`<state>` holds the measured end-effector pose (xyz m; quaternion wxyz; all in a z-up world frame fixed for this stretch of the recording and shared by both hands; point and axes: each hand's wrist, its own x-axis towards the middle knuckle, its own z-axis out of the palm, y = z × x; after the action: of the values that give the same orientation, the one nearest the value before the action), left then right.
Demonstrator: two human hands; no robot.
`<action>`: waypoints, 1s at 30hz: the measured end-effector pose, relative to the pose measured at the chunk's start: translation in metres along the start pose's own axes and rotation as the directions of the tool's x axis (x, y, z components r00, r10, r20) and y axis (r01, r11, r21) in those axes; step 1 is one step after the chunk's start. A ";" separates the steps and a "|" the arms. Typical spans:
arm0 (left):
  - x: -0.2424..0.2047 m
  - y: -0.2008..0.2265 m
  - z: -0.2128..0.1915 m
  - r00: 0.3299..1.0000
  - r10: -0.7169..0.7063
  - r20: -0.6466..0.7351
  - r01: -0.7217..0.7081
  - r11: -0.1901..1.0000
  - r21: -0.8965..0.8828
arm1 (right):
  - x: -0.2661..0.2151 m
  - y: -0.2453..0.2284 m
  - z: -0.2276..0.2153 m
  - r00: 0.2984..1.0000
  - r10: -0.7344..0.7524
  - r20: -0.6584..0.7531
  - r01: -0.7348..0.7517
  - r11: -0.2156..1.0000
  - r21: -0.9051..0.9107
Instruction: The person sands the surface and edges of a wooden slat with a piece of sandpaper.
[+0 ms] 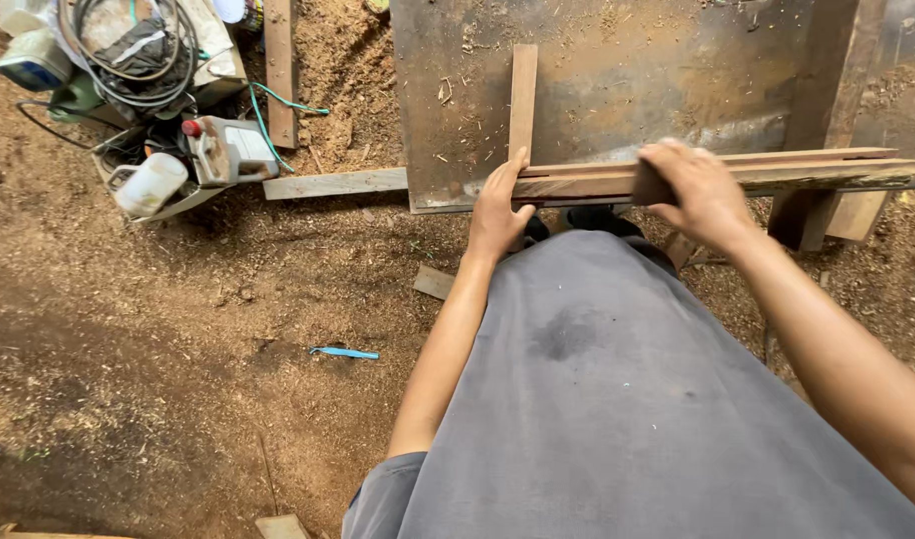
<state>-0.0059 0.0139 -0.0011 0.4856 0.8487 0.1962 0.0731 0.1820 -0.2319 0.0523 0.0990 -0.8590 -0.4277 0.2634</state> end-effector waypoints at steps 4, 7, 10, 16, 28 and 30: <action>0.002 -0.012 0.001 1.000 -0.011 0.018 0.012 0.998 -0.063 | -0.005 -0.003 0.004 0.998 0.032 -0.049 -0.031 0.999 0.013; 0.005 -0.026 0.005 1.000 -0.004 0.020 0.006 0.997 -0.081 | 0.027 -0.047 0.026 0.986 -0.144 -0.080 0.146 0.989 0.025; 0.007 -0.045 0.010 0.999 0.001 0.041 0.001 0.999 -0.039 | 0.063 -0.092 0.046 0.956 -0.280 -0.084 0.287 0.954 0.089; 0.006 -0.078 0.011 0.996 0.014 0.083 -0.025 0.992 0.124 | 0.047 -0.077 0.027 0.977 -0.205 -0.055 0.210 0.970 0.122; 0.012 -0.051 -0.008 0.998 -0.015 0.066 0.016 1.000 -0.004 | 0.078 -0.115 0.047 0.953 -0.288 -0.090 0.298 0.946 0.128; 0.011 -0.046 -0.010 0.996 -0.044 0.084 0.046 0.999 -0.015 | 0.070 -0.096 0.035 0.979 -0.202 -0.020 0.203 0.972 0.120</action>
<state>-0.0112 0.0471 -0.0359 0.5019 0.8424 0.1942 0.0283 0.1328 -0.1200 0.0351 0.1791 -0.8042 -0.4960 0.2743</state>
